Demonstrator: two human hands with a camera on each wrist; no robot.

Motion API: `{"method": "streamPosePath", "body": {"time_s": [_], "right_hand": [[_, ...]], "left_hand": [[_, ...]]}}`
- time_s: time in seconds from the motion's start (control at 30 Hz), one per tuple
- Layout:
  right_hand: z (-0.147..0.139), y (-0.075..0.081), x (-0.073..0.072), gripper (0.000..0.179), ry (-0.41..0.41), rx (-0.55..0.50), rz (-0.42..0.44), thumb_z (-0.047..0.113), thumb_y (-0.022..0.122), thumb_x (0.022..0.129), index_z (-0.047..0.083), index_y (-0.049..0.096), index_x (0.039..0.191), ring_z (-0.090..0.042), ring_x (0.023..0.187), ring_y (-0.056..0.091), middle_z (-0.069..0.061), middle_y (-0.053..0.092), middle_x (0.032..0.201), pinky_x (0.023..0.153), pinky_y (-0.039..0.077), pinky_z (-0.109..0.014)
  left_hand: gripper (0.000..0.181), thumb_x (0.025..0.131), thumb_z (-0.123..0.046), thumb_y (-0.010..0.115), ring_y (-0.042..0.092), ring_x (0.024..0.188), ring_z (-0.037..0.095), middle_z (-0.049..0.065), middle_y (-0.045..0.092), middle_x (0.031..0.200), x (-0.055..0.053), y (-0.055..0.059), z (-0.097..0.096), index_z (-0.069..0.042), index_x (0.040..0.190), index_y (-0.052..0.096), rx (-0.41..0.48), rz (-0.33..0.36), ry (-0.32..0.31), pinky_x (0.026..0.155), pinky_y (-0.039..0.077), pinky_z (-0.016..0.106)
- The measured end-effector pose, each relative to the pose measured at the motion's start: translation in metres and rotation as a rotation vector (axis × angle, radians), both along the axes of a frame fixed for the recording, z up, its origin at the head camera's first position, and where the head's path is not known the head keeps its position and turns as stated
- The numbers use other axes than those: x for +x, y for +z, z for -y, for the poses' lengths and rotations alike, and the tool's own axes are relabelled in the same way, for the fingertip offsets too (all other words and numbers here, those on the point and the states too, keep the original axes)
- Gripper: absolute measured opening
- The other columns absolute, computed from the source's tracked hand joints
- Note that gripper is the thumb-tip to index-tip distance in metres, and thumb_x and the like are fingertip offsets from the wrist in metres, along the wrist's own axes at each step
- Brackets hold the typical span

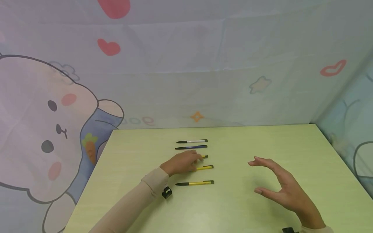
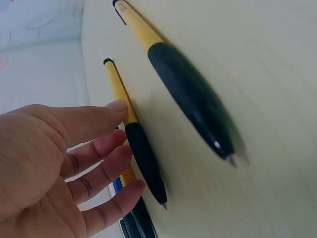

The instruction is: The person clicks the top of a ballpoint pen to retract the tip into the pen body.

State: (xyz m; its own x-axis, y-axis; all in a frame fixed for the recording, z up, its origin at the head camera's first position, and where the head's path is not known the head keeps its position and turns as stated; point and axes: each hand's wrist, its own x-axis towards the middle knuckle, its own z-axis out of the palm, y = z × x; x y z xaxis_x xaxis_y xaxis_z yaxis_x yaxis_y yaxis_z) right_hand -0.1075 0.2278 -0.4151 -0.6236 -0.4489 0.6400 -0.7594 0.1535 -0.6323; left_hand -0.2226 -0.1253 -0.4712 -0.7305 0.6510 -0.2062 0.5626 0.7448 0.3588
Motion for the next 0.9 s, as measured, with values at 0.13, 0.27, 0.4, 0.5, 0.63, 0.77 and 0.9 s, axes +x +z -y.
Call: {"method": "streamPosePath", "body": {"time_s": [0.13, 0.27, 0.4, 0.5, 0.63, 0.77, 0.9], "right_hand": [[0.000, 0.000, 0.000, 0.086, 0.000, 0.006, 0.000, -0.010, 0.084, 0.067, -0.014, 0.043, 0.142, -0.016, 0.137, 0.048, -0.011, 0.064, 0.131, 0.115, 0.032, -0.021], [0.001, 0.002, 0.001, 0.086, -0.004, 0.013, 0.008, -0.012, 0.084, 0.066, -0.014, 0.043, 0.142, -0.016, 0.136, 0.048, -0.011, 0.064, 0.131, 0.114, 0.033, -0.020], [0.002, 0.003, 0.001, 0.087, -0.016, 0.024, 0.027, -0.013, 0.083, 0.065, -0.012, 0.044, 0.143, -0.016, 0.136, 0.049, -0.010, 0.064, 0.131, 0.114, 0.032, -0.020], [0.001, -0.002, -0.003, 0.088, -0.004, 0.020, 0.019, -0.013, 0.084, 0.066, -0.013, 0.043, 0.143, -0.017, 0.136, 0.049, -0.011, 0.064, 0.131, 0.115, 0.032, -0.020], [-0.003, -0.012, -0.010, 0.089, 0.013, 0.020, 0.007, -0.010, 0.085, 0.066, -0.013, 0.042, 0.144, -0.019, 0.136, 0.049, -0.012, 0.063, 0.132, 0.115, 0.032, -0.021], [-0.006, -0.019, -0.013, 0.091, 0.014, 0.026, 0.011, -0.010, 0.086, 0.065, -0.013, 0.042, 0.145, -0.020, 0.136, 0.049, -0.012, 0.063, 0.133, 0.115, 0.032, -0.021], [-0.006, -0.018, -0.012, 0.091, 0.005, 0.031, 0.023, -0.012, 0.085, 0.064, -0.012, 0.042, 0.145, -0.018, 0.138, 0.047, -0.011, 0.063, 0.133, 0.115, 0.032, -0.021]], "left_hand": [[0.034, 0.094, -0.017, 0.075, 0.058, 0.095, 0.009, -0.003, 0.061, 0.106, 0.001, 0.001, -0.001, -0.016, 0.127, 0.068, 0.003, -0.005, -0.020, 0.083, 0.052, 0.025], [0.027, 0.094, -0.016, 0.075, 0.057, 0.092, 0.008, -0.003, 0.061, 0.103, 0.003, 0.001, -0.002, -0.015, 0.121, 0.071, 0.009, -0.002, -0.027, 0.081, 0.051, 0.023], [0.026, 0.094, -0.015, 0.075, 0.055, 0.088, 0.007, -0.004, 0.062, 0.100, 0.003, -0.001, -0.003, -0.015, 0.119, 0.072, 0.013, 0.001, -0.030, 0.079, 0.050, 0.022], [0.025, 0.094, -0.015, 0.075, 0.054, 0.087, 0.007, -0.004, 0.062, 0.100, 0.003, -0.003, -0.002, -0.015, 0.118, 0.073, 0.021, 0.008, -0.030, 0.079, 0.050, 0.022], [0.022, 0.094, -0.015, 0.074, 0.054, 0.085, 0.008, -0.004, 0.061, 0.099, 0.005, -0.004, -0.002, -0.016, 0.116, 0.073, 0.023, -0.001, -0.031, 0.077, 0.050, 0.022], [0.020, 0.095, -0.016, 0.074, 0.053, 0.085, 0.007, -0.005, 0.061, 0.099, 0.006, -0.003, -0.003, -0.016, 0.115, 0.072, 0.014, -0.014, -0.030, 0.076, 0.049, 0.021], [0.018, 0.096, -0.017, 0.073, 0.054, 0.086, 0.007, -0.005, 0.062, 0.100, 0.007, -0.002, -0.004, -0.016, 0.114, 0.072, 0.013, -0.011, -0.030, 0.077, 0.050, 0.021]]}}
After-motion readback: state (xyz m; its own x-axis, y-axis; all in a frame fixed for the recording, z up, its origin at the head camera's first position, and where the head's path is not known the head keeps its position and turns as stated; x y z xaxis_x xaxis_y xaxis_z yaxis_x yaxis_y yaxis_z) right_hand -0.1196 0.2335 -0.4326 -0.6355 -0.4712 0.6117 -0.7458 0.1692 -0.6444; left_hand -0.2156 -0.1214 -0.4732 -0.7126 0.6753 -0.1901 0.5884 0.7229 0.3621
